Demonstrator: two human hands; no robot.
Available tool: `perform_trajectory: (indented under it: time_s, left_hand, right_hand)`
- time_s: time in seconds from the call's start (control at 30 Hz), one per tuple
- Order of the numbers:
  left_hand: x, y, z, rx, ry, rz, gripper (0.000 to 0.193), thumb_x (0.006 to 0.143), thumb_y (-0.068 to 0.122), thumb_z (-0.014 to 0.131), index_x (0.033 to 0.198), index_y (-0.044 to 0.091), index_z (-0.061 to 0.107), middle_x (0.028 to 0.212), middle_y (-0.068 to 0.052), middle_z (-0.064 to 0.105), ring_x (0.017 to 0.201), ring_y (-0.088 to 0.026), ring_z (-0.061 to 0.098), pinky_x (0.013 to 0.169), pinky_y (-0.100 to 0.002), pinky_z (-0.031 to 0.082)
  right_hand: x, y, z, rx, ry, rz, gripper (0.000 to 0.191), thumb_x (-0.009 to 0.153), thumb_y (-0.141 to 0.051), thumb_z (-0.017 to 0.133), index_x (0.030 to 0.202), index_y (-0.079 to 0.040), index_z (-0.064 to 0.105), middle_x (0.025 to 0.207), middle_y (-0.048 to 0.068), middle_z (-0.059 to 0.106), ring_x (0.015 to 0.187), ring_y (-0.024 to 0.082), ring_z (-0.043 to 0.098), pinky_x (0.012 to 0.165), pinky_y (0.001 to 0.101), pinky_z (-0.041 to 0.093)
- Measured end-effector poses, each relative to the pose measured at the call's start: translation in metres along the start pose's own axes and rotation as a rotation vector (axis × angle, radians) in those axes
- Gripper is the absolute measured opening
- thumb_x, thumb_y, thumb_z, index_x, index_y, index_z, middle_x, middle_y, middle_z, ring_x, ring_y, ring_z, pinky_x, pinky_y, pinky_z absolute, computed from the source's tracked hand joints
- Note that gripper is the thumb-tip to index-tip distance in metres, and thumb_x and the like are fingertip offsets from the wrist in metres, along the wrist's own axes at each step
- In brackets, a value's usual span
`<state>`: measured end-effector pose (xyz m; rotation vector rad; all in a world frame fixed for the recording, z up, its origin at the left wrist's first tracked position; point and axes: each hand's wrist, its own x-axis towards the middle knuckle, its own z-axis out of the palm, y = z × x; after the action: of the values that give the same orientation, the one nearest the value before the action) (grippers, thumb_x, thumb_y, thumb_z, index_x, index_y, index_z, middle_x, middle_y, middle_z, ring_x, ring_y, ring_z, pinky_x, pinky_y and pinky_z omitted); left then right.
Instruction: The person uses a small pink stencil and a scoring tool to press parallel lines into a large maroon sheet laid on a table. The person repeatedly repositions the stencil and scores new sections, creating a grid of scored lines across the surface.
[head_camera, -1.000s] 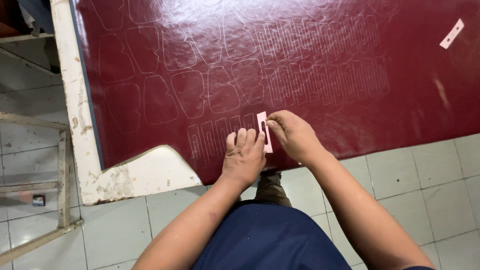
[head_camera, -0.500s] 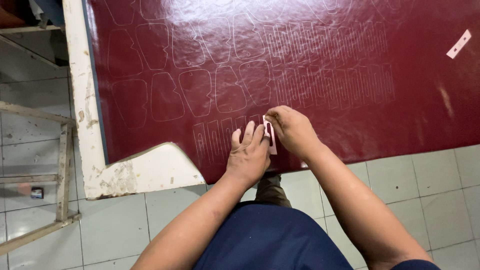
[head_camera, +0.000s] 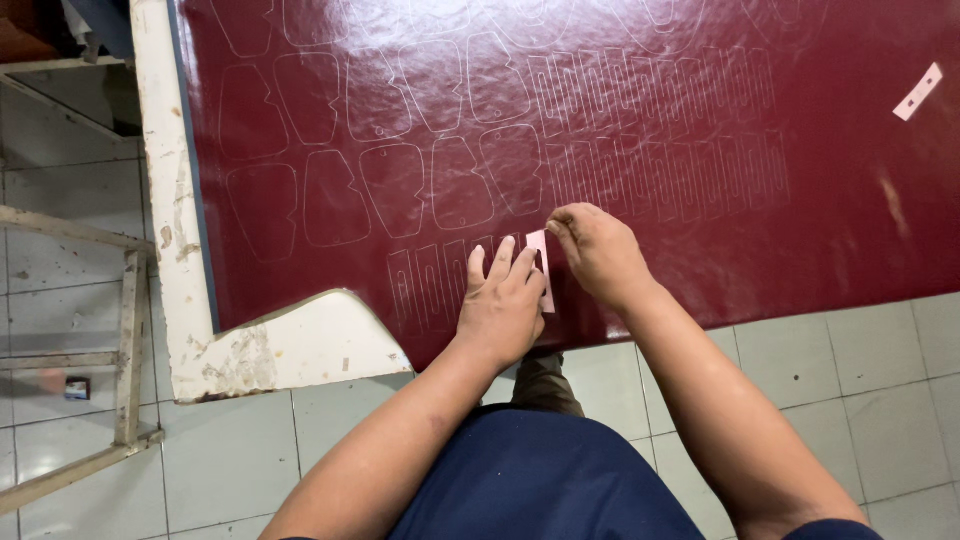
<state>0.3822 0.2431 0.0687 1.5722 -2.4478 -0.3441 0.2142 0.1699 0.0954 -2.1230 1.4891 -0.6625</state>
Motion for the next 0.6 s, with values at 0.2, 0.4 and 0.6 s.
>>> perform_trajectory:
  time_s: [0.2,0.4,0.6]
  left_hand:
    - [-0.001,-0.001,-0.003,-0.067,-0.002,-0.019,0.048,0.077,0.026,0.073,0.123,0.014,0.065,0.146,-0.012,0.054,0.144,-0.037,0.038,0.117,-0.063,0.018]
    - [0.0,-0.002,-0.006,-0.09,-0.034,-0.032,0.044,0.079,0.027,0.074,0.121,0.014,0.065,0.147,-0.01,0.053,0.145,-0.035,0.038,0.116,-0.064,0.018]
    - [-0.003,-0.005,-0.008,-0.142,0.022,-0.011,0.044,0.079,0.027,0.076,0.119,0.011,0.066,0.146,-0.009,0.055,0.144,-0.035,0.04,0.117,-0.064,0.02]
  right_hand:
    - [-0.008,0.004,0.001,0.051,0.009,0.003,0.017,0.099,-0.018,0.066,0.107,-0.003,0.069,0.102,0.014,0.072,0.089,0.034,0.07,0.076,0.0408,0.056]
    - [-0.056,-0.006,-0.003,0.061,-0.019,-0.019,0.016,0.098,-0.018,0.068,0.106,-0.003,0.069,0.099,0.015,0.071,0.09,0.034,0.07,0.077,0.0406,0.056]
    - [-0.098,-0.013,-0.009,0.066,-0.097,0.08,0.017,0.096,-0.018,0.067,0.104,-0.003,0.07,0.096,0.012,0.072,0.088,0.032,0.071,0.076,0.0394,0.057]
